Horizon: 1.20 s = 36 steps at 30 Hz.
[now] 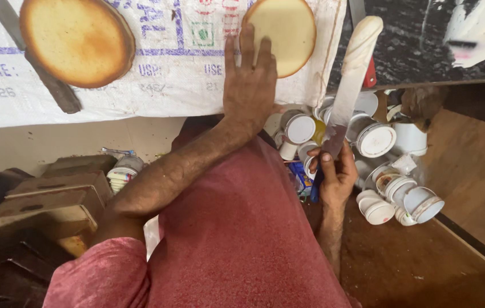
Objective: The person trims the tops and sides of cake rounds using a long knife, clears the scraps onto a tray, and applies frosting to several square cake boards using a palette knife.
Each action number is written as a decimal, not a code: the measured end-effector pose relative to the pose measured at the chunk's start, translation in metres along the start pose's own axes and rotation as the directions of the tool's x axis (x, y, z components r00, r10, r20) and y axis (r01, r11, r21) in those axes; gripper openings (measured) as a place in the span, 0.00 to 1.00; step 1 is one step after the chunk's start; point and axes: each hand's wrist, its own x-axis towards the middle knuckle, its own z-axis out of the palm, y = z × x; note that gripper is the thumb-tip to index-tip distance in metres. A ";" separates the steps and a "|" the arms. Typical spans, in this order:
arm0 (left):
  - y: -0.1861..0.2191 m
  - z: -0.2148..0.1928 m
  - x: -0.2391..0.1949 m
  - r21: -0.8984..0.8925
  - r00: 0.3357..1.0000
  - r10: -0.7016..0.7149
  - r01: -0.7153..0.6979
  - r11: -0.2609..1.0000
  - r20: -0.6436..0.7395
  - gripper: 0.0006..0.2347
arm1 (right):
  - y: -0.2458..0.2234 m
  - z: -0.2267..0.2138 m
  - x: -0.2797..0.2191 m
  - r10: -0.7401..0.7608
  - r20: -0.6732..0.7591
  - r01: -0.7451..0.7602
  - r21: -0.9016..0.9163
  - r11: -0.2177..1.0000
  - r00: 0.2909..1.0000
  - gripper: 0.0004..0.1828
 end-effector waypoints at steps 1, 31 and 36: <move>0.001 -0.001 -0.001 0.024 1.000 -0.003 0.003 1.000 0.003 0.45 | -0.001 0.001 -0.001 -0.011 0.000 0.011 -0.009 1.000 1.000 0.27; -0.041 0.053 -0.015 -0.558 0.866 -0.124 -0.196 0.807 -0.484 0.54 | 0.011 -0.024 0.028 -0.464 0.299 0.552 -0.444 0.706 0.834 0.20; -0.046 0.074 -0.005 -0.647 0.830 -0.192 -0.242 0.723 -0.524 0.51 | 0.014 0.022 0.053 -0.293 0.281 0.393 -0.788 0.473 0.914 0.24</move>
